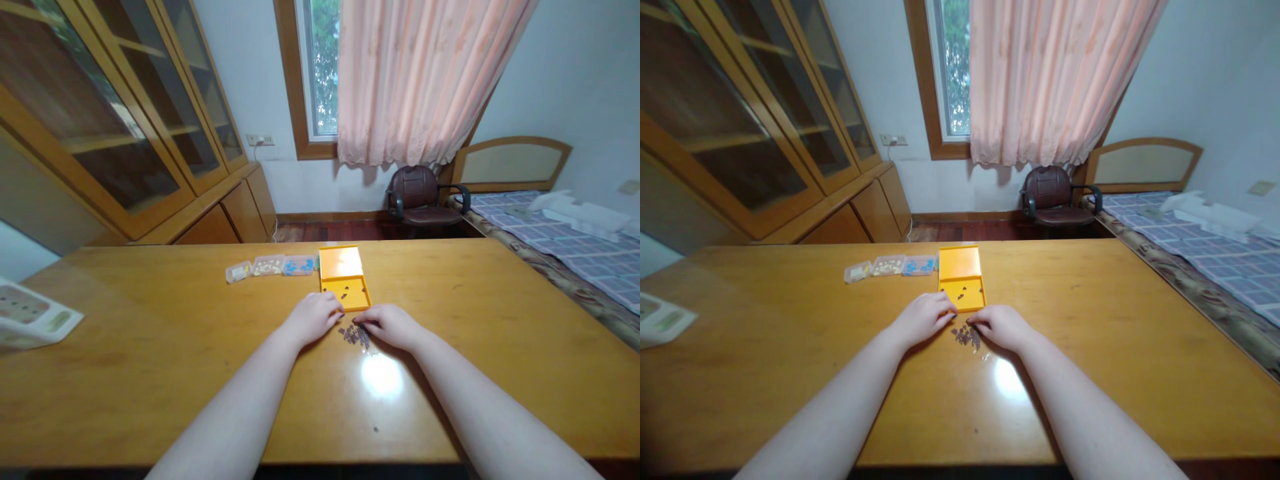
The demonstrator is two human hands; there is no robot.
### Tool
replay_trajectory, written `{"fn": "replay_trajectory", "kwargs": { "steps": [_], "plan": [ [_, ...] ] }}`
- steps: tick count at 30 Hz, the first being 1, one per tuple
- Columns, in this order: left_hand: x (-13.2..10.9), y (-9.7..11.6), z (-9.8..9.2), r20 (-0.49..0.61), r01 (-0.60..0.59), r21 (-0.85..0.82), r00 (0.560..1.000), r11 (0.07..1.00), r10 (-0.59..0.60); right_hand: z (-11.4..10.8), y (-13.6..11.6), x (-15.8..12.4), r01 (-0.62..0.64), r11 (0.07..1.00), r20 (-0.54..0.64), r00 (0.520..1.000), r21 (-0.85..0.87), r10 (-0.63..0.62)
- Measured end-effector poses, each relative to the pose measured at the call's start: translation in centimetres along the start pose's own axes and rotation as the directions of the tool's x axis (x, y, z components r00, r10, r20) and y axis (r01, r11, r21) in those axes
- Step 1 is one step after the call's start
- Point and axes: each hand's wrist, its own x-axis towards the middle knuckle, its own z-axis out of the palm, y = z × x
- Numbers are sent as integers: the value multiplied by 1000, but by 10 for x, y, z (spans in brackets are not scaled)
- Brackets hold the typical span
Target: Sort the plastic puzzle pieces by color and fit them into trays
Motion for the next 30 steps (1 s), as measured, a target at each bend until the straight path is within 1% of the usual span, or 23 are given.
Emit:
{"fn": "replay_trajectory", "kwargs": {
  "steps": [2, 4, 10, 14, 17, 19, 21, 23, 25, 28, 30],
  "plan": [
    [-2, 2, -3, 71, -68, -18, 995, 998, 69, 0, 0, 1, -11, 1000, -13, 1000, -12, 11],
    [-4, 4, -5, 112, -95, -40, 989, 995, 99, 0, -1, 2, -23, 999, -33, 999, -31, 22],
    [-5, 3, -6, 157, -83, -65, 983, 994, 92, 0, -4, 2, -62, 994, -62, 996, -91, 56],
    [-5, 2, -6, 162, -69, -54, 984, 996, 76, -1, -5, 1, -67, 995, -93, 994, -73, 60],
    [-4, 2, -5, 159, -66, -46, 985, 997, 72, -1, -3, 1, -89, 996, -210, 974, -33, 80],
    [-4, 2, -4, 163, -65, -50, 984, 997, 73, -1, 0, 2, -107, 994, -315, 943, 8, 104],
    [-3, 2, -3, 171, -65, -54, 983, 996, 73, -1, 4, 2, -143, 989, -375, 915, 45, 150],
    [-3, 2, -3, 177, -63, -52, 982, 997, 72, -2, 6, 2, -190, 980, -367, 909, 53, 196],
    [-3, 2, -3, 175, -64, -47, 982, 997, 71, -4, 5, 1, -201, 979, -320, 926, 37, 202],
    [-3, 2, -3, 164, -74, -43, 983, 996, 81, -6, 3, 0, -140, 990, -216, 966, 14, 139],
    [-3, 2, -4, 158, -84, -43, 983, 996, 89, -7, 1, -1, -108, 994, -146, 983, 7, 108]
  ]
}}
